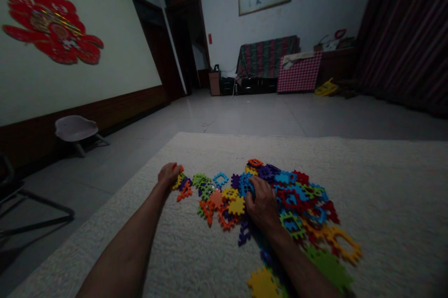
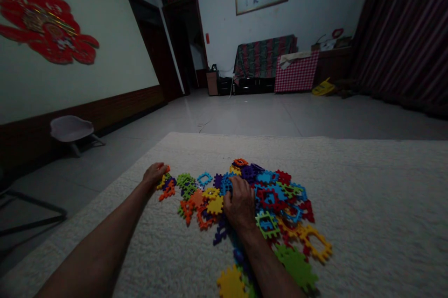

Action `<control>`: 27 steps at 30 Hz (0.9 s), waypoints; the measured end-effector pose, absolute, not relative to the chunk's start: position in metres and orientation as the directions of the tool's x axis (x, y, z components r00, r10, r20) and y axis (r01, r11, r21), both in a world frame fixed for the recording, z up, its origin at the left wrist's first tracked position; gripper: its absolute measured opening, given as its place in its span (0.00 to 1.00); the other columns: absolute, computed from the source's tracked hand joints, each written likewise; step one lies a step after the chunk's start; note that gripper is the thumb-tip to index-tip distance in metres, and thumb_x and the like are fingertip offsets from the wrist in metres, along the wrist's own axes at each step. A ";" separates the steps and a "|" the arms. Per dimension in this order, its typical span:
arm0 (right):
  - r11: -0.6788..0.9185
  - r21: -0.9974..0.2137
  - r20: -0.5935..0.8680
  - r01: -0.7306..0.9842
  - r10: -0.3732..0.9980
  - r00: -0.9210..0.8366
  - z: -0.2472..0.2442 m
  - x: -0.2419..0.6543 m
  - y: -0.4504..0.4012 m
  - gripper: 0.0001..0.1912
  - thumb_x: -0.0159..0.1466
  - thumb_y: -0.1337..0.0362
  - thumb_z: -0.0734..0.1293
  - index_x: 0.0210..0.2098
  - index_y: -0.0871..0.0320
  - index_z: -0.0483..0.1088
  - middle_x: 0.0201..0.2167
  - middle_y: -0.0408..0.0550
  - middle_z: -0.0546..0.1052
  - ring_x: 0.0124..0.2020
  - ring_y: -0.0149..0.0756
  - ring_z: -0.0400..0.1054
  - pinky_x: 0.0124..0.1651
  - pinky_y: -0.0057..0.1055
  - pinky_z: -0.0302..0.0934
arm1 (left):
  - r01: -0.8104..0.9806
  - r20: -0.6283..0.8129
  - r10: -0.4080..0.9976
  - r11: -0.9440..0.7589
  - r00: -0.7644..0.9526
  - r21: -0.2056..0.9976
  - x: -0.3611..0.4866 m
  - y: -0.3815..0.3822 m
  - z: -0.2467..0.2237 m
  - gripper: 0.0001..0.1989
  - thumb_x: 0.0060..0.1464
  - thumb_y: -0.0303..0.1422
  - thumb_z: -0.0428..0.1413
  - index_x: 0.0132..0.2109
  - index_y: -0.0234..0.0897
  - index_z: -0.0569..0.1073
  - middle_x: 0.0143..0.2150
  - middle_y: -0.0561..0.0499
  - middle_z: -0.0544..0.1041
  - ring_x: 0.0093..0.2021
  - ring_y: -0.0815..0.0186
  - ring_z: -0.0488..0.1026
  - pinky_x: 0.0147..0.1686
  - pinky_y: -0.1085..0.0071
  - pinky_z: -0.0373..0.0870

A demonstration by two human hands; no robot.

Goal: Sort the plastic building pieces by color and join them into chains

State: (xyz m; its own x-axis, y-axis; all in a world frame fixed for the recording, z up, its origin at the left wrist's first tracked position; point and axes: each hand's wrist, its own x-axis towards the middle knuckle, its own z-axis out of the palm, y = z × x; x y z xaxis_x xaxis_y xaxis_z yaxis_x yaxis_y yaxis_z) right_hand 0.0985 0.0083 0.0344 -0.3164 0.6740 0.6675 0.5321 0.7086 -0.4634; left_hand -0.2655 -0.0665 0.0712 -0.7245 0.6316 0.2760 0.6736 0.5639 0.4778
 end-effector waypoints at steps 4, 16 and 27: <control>0.708 -0.464 0.657 0.533 0.678 -0.329 0.035 0.099 0.009 0.19 0.60 0.70 0.59 0.50 0.59 0.69 0.50 0.56 0.75 0.53 0.48 0.66 0.55 0.45 0.59 | 0.690 0.261 0.705 0.430 -0.659 0.582 -0.244 -0.072 0.052 0.16 0.54 0.37 0.49 0.43 0.38 0.78 0.49 0.47 0.80 0.51 0.62 0.74 0.53 0.68 0.68; 0.770 -0.412 0.579 0.488 0.634 -0.512 0.065 0.123 -0.012 0.16 0.60 0.69 0.61 0.47 0.60 0.70 0.49 0.56 0.76 0.52 0.47 0.67 0.55 0.44 0.58 | 0.601 0.287 0.759 0.166 -0.584 0.782 -0.141 -0.051 0.043 0.15 0.53 0.37 0.51 0.41 0.38 0.79 0.46 0.46 0.81 0.49 0.61 0.76 0.54 0.65 0.69; 0.870 -0.485 0.637 0.089 0.421 -0.646 0.087 0.158 -0.002 0.06 0.60 0.63 0.65 0.31 0.56 0.73 0.33 0.49 0.79 0.38 0.39 0.71 0.48 0.37 0.64 | 0.481 0.273 0.765 0.055 -0.584 0.875 -0.050 -0.059 0.048 0.15 0.57 0.37 0.50 0.43 0.37 0.78 0.44 0.47 0.80 0.47 0.62 0.76 0.51 0.65 0.71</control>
State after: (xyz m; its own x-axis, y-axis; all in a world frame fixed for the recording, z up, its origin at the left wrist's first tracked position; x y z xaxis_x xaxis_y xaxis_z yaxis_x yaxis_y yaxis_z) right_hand 0.1583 -0.0017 0.0867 -0.6462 0.4209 0.6366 0.0894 0.8702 -0.4846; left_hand -0.0500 -0.0587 0.0478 -0.5835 0.7650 0.2726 0.4812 0.0553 0.8749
